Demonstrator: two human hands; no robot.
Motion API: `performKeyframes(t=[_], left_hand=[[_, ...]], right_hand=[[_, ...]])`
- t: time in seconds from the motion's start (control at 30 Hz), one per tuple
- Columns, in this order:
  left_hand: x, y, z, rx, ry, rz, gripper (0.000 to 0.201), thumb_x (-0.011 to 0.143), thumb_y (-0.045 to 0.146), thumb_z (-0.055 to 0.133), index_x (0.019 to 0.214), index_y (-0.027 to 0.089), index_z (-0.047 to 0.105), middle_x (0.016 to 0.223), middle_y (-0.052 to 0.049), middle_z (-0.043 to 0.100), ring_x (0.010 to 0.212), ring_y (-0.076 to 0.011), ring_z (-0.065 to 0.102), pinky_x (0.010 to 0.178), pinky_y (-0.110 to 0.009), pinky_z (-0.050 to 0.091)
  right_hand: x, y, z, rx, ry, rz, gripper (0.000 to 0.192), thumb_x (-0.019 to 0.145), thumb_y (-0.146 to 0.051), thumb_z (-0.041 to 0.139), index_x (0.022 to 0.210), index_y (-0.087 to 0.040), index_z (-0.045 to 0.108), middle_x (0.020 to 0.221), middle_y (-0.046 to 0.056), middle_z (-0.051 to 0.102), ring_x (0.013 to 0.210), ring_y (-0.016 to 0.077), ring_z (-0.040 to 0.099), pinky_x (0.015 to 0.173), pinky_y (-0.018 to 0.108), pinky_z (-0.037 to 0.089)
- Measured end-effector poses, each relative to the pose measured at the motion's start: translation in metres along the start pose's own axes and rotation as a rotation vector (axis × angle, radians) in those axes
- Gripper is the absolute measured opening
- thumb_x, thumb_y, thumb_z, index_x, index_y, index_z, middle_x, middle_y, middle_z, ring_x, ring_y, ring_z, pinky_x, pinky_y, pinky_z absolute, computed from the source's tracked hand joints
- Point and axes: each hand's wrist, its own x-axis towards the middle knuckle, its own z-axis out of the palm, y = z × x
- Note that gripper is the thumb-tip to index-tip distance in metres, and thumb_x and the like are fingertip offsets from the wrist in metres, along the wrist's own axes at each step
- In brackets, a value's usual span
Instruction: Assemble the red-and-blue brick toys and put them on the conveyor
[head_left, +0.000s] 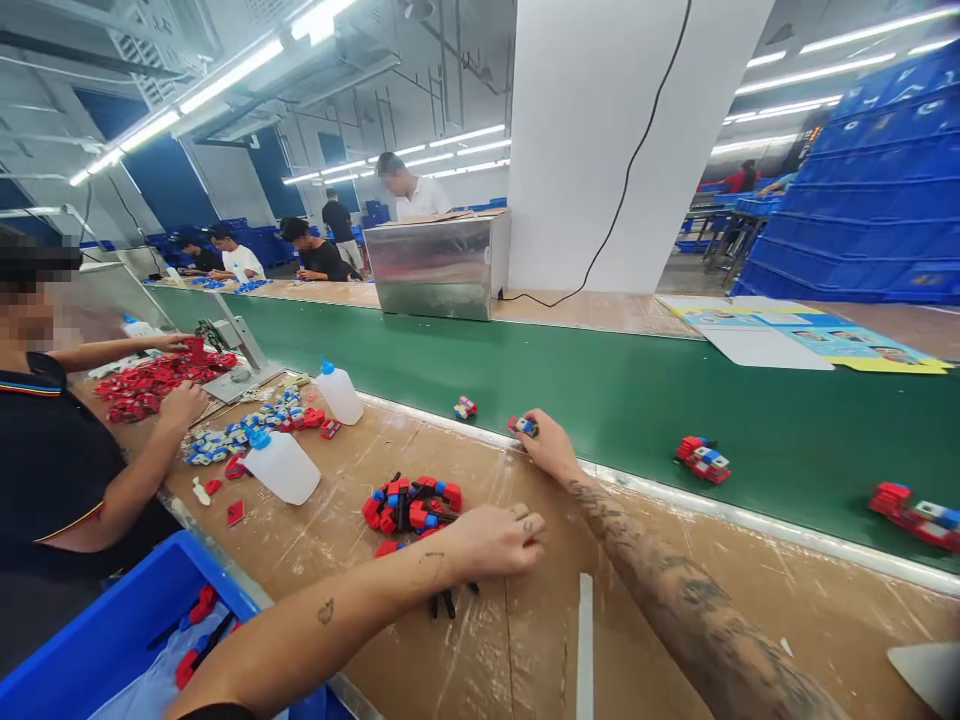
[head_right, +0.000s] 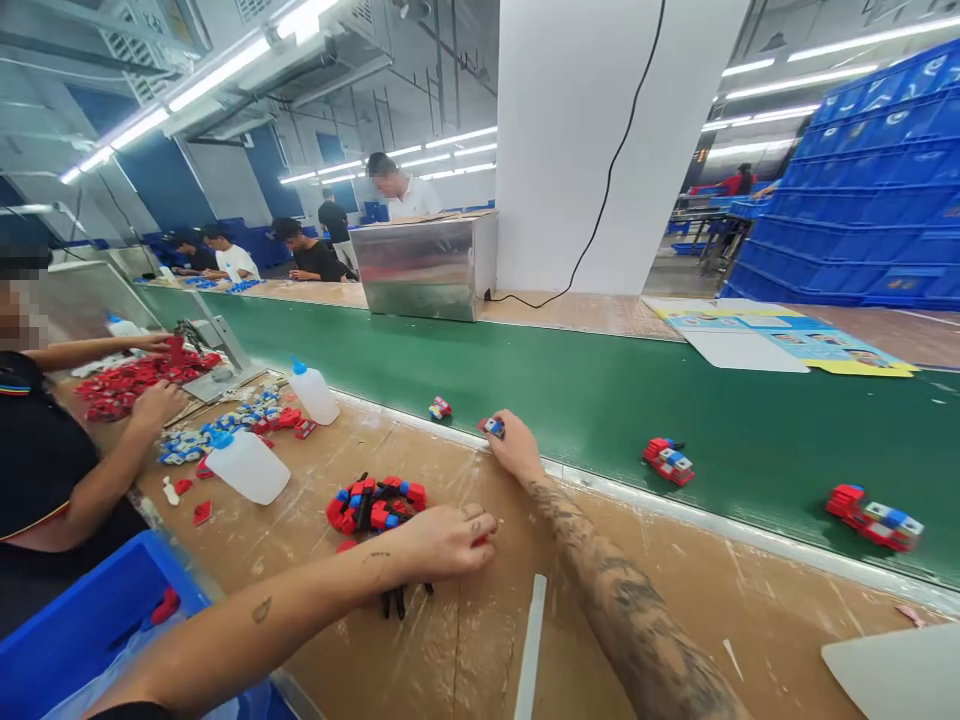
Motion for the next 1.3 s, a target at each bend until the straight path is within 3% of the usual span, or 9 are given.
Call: performKeyframes(t=[0.23, 0.37, 0.47, 0.57, 0.7, 0.87, 0.97, 1.13, 1.3], left_hand=[[-0.022, 0.060, 0.015, -0.067, 0.103, 0.037, 0.011, 0.089, 0.018, 0.056, 0.079, 0.018, 0.058, 0.086, -0.006, 0.059, 0.087, -0.0201, 0.057, 0.092, -0.039, 0.045], [-0.023, 0.075, 0.011, -0.199, 0.052, -0.358, 0.017, 0.087, 0.016, 0.052, 0.100, 0.017, 0.062, 0.112, -0.014, 0.062, 0.106, -0.0252, 0.058, 0.102, -0.042, 0.042], [-0.013, 0.072, 0.007, -0.232, -0.174, -0.619, 0.033, 0.090, 0.018, 0.045, 0.121, 0.012, 0.056, 0.118, -0.020, 0.061, 0.106, -0.0293, 0.062, 0.092, -0.041, 0.049], [-0.001, 0.068, 0.000, -0.229, -0.376, -0.683, 0.041, 0.088, 0.015, 0.045, 0.128, 0.008, 0.053, 0.116, -0.021, 0.064, 0.105, -0.0308, 0.065, 0.087, -0.040, 0.050], [0.016, 0.063, -0.007, -0.176, -0.462, -0.733, 0.043, 0.083, 0.013, 0.049, 0.126, 0.005, 0.052, 0.106, -0.023, 0.068, 0.098, -0.0337, 0.068, 0.084, -0.041, 0.050], [0.034, 0.059, -0.006, -0.138, -0.493, -0.729, 0.030, 0.094, 0.028, 0.043, 0.113, 0.009, 0.057, 0.101, -0.022, 0.069, 0.099, -0.0341, 0.068, 0.083, -0.041, 0.049], [0.035, 0.053, -0.006, -0.138, -0.502, -0.716, 0.031, 0.093, 0.027, 0.045, 0.118, 0.012, 0.055, 0.103, -0.019, 0.069, 0.101, -0.0314, 0.067, 0.083, -0.039, 0.049], [0.015, 0.044, -0.014, -0.404, -0.337, -0.764, 0.033, 0.085, 0.034, 0.054, 0.112, 0.018, 0.062, 0.092, -0.006, 0.072, 0.086, -0.0244, 0.069, 0.080, -0.033, 0.052], [0.007, 0.066, -0.039, -0.693, -0.032, -0.713, 0.033, 0.081, 0.040, 0.064, 0.105, 0.017, 0.067, 0.103, -0.008, 0.069, 0.096, -0.0247, 0.069, 0.085, -0.035, 0.057]], right_hand=[[-0.120, 0.020, -0.085, 0.750, 0.160, 0.107, 0.051, 0.077, -0.037, 0.072, 0.124, -0.021, 0.058, 0.103, 0.007, 0.066, 0.081, 0.0211, 0.064, 0.069, 0.034, 0.053], [-0.193, 0.002, -0.129, 0.735, 0.174, -0.042, 0.038, 0.079, -0.029, 0.072, 0.116, -0.026, 0.067, 0.109, 0.006, 0.067, 0.095, 0.0235, 0.066, 0.085, 0.039, 0.053], [-0.222, -0.015, -0.149, 0.614, 0.173, -0.148, 0.037, 0.084, -0.026, 0.067, 0.122, -0.027, 0.065, 0.120, 0.007, 0.065, 0.109, 0.0251, 0.062, 0.095, 0.041, 0.049], [-0.239, -0.022, -0.160, 0.515, 0.146, -0.195, 0.038, 0.085, -0.022, 0.065, 0.122, -0.026, 0.063, 0.116, 0.007, 0.066, 0.107, 0.0240, 0.061, 0.096, 0.040, 0.047], [-0.251, -0.007, -0.156, 0.543, 0.147, -0.072, 0.047, 0.077, -0.019, 0.063, 0.123, -0.025, 0.061, 0.100, 0.003, 0.063, 0.088, 0.0192, 0.060, 0.083, 0.034, 0.048], [-0.253, 0.029, -0.145, 1.116, 0.197, 0.392, 0.045, 0.069, -0.033, 0.061, 0.112, -0.023, 0.058, 0.073, -0.003, 0.054, 0.056, 0.0130, 0.048, 0.045, 0.022, 0.030], [-0.250, 0.043, -0.150, 1.406, 0.151, 0.450, 0.053, 0.069, -0.039, 0.062, 0.119, -0.024, 0.053, 0.072, -0.003, 0.056, 0.053, 0.0129, 0.048, 0.041, 0.020, 0.025], [-0.248, 0.051, -0.155, 1.453, 0.096, 0.417, 0.053, 0.074, -0.040, 0.072, 0.120, -0.021, 0.055, 0.075, 0.000, 0.065, 0.057, 0.0139, 0.056, 0.044, 0.022, 0.041], [-0.246, 0.055, -0.153, 1.461, 0.105, 0.340, 0.047, 0.068, -0.040, 0.085, 0.104, -0.018, 0.063, 0.086, 0.004, 0.070, 0.071, 0.0157, 0.067, 0.065, 0.026, 0.055]])
